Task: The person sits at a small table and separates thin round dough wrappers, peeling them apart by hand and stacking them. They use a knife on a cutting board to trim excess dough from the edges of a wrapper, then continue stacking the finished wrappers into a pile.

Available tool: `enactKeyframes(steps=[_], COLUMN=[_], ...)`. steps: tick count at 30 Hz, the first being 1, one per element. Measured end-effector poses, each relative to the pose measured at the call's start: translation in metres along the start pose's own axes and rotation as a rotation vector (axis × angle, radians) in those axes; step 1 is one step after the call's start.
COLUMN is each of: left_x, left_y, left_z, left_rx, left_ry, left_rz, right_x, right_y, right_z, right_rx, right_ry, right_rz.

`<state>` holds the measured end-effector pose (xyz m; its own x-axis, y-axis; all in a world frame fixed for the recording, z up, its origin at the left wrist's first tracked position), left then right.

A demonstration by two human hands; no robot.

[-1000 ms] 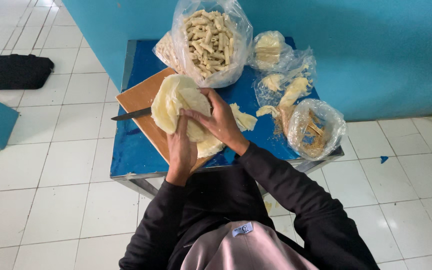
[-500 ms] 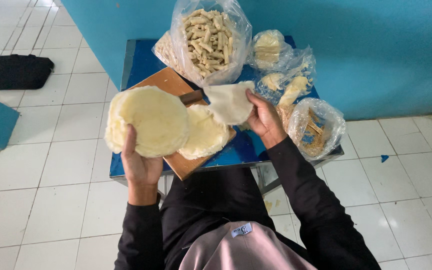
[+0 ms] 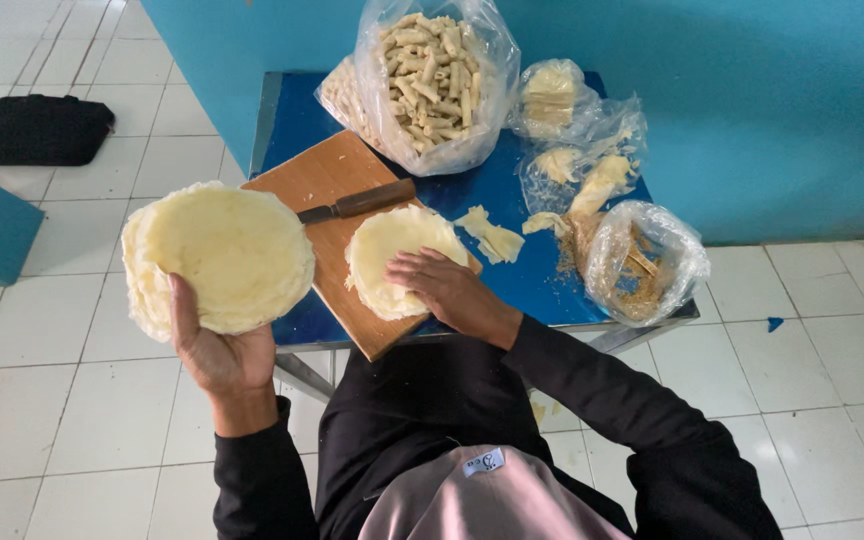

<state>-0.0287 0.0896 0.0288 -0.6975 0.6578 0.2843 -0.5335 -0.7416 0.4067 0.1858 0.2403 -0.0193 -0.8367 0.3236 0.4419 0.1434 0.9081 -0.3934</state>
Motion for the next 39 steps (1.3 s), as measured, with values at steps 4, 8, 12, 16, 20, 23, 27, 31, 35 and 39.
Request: enactKeyframes(steps=[4, 8, 12, 16, 20, 23, 27, 31, 35, 39], left_x=[-0.001, -0.002, -0.003, -0.002, -0.001, -0.002, 0.003, -0.001, -0.013, -0.018], left_y=[-0.005, -0.014, -0.024, -0.035, -0.049, -0.060, -0.082, -0.117, -0.141, -0.144], left_z=[-0.001, -0.001, -0.001, 0.004, 0.011, 0.012, 0.008, 0.005, 0.006, 0.009], left_rx=[0.033, 0.011, -0.013, -0.036, -0.052, -0.083, -0.065, -0.146, -0.186, -0.255], left_ry=[0.011, 0.006, 0.008, -0.004, 0.001, -0.029, -0.052, -0.047, -0.021, -0.047], left_rz=[-0.016, -0.055, -0.081, -0.087, -0.108, -0.128, -0.115, -0.161, -0.214, -0.248], right_x=[-0.005, -0.005, 0.015, 0.048, 0.044, 0.046, 0.051, 0.048, 0.062, 0.064], right_y=[0.002, -0.005, 0.010, 0.012, 0.013, 0.017, 0.021, -0.024, -0.064, -0.043], right_z=[0.005, -0.002, -0.019, 0.002, 0.028, 0.023, -0.044, -0.074, -0.058, -0.052], right_rx=[0.010, 0.047, 0.173, -0.136, -0.300, -0.199, 0.390, 0.224, 0.341, 0.556], right_ry=[-0.093, -0.191, -0.243, -0.223, -0.259, -0.257, 0.117, 0.438, 0.409, 0.346], right_rz=[0.022, 0.046, 0.115, -0.074, -0.047, -0.056, 0.082, 0.116, 0.135, 0.322])
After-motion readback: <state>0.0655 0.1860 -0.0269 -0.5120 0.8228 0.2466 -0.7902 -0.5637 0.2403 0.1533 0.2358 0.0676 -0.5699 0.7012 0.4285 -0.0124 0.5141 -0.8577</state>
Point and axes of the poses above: each hand's wrist, its own x-axis towards the middle knuckle, its own z-axis out of the palm, y = z × x, the point moved 5 cm from there along x, towards the middle knuckle, and after that the axes turned 5 degrees about z, right-handed, at the moved point
